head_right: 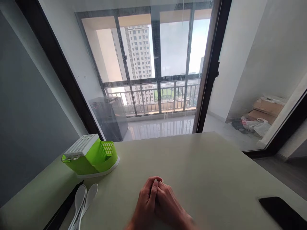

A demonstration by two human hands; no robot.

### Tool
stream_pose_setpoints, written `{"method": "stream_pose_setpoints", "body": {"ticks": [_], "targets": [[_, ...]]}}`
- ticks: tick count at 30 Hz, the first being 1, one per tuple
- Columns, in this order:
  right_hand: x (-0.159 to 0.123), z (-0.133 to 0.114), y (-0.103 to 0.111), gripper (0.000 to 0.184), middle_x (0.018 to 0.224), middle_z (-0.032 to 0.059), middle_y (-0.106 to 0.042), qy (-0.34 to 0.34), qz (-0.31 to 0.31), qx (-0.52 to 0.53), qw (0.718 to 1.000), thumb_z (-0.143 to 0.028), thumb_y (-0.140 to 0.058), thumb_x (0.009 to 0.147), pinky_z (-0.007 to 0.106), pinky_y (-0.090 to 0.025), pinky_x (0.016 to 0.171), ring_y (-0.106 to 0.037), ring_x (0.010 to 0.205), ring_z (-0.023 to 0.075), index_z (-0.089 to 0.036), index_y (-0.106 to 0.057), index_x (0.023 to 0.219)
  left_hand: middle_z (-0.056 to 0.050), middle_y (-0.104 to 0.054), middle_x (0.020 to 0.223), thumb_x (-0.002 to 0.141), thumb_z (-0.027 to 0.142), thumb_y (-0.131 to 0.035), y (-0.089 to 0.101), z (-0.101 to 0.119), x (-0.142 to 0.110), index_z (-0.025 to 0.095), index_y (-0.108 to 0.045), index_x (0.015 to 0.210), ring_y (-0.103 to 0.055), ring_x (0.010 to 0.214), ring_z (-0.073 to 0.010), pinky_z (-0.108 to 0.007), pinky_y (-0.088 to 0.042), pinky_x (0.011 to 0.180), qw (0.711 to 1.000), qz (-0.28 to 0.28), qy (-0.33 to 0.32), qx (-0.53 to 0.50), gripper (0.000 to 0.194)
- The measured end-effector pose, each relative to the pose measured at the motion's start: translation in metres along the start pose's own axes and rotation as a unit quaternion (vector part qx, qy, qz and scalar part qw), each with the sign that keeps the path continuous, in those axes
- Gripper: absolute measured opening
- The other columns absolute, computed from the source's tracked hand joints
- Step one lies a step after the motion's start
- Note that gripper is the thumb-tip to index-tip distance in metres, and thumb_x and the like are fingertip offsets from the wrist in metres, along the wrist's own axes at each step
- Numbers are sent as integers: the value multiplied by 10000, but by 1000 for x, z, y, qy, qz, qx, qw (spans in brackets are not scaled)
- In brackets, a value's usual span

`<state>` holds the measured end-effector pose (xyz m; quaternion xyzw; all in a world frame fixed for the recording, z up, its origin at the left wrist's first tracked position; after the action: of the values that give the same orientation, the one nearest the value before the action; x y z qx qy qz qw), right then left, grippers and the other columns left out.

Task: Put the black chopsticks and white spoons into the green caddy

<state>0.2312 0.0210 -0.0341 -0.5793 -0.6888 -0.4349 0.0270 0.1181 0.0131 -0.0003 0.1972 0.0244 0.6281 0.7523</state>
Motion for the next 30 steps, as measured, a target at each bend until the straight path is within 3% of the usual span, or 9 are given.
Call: {"method": "stream_pose_setpoints", "body": {"ticks": [8, 12, 15, 18, 21, 22, 26, 30], "targets": [[1, -1, 1, 185, 809, 57, -702, 15, -20, 0, 1000, -128, -476, 885, 262, -468, 630, -589, 667, 159, -209, -616, 795, -70, -730, 1146, 1044, 423, -351, 3, 4, -2, 225, -655, 1153, -667, 1084, -208, -336, -509, 985, 1000, 4, -3, 25, 379], [4, -4, 1, 164, 890, 42, -700, -3, -25, -3, 1000, -129, -492, 894, 240, -488, 652, -620, 698, 144, -218, -626, 861, -75, -691, 1267, 1022, 430, -425, 25, 13, -15, 251, -624, 1265, -638, 1177, -219, -363, -502, 1040, 996, -9, -14, 92, 362], [7, -4, 0, 141, 895, 14, -684, -34, -2, -6, 999, -157, -507, 926, 226, -488, 668, -626, 672, 117, -230, -620, 882, -76, -654, 1327, 989, 444, -489, 66, 23, -36, 269, -601, 1303, -603, 1231, -239, -397, -486, 1070, 981, 44, -30, 187, 376], [6, -3, -1, 145, 887, 1, -677, -43, 5, -5, 999, -153, -514, 937, 219, -483, 670, -637, 666, 107, -230, -619, 874, -72, -670, 1272, 960, 495, -498, 126, 30, -58, 260, -634, 1202, -624, 1150, -253, -408, -505, 1034, 952, 146, -23, 269, 364], [4, -5, 2, 149, 892, 6, -675, -42, -9, -1, 999, -157, -507, 946, 225, -488, 677, -643, 679, 114, -227, -624, 884, -58, -689, 1208, 921, 581, -473, 190, 32, -79, 261, -606, 1178, -647, 1039, -260, -402, -544, 955, 908, 260, 60, 324, 431], [3, -6, 4, 153, 893, 8, -674, -43, -13, 0, 999, -167, -501, 953, 230, -489, 678, -641, 678, 117, -226, -625, 886, -60, -683, 1228, 920, 579, -449, 209, 31, -85, 260, -588, 1195, -644, 1064, -265, -406, -538, 969, 893, 273, 98, 344, 443], [1, -9, 8, 184, 896, 15, -665, -52, -26, 8, 998, -212, -464, 982, 243, -492, 675, -633, 677, 125, -230, -619, 885, -154, -652, 1287, 822, 592, -440, 262, 16, -111, 171, -577, 1220, -581, 1231, -344, -473, -458, 1084, 841, 236, 195, 446, 595], [-3, -6, 7, 191, 909, 19, -661, -56, -30, 16, 998, -250, -449, 998, 255, -493, 682, -629, 683, 129, -233, -605, 889, -198, -586, 1407, 805, 594, -400, 281, -6, -132, 113, -511, 1354, -519, 1338, -376, -489, -415, 1119, 797, 177, 245, 523, 737]]}}
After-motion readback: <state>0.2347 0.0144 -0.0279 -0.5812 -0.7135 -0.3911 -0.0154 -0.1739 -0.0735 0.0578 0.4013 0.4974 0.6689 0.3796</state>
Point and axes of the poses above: each hand's wrist, its own x-axis towards the middle knuckle, its own y-axis out of the back of the hand, z = x × y, the point moved 1 cm from there along x, towards the middle knuckle
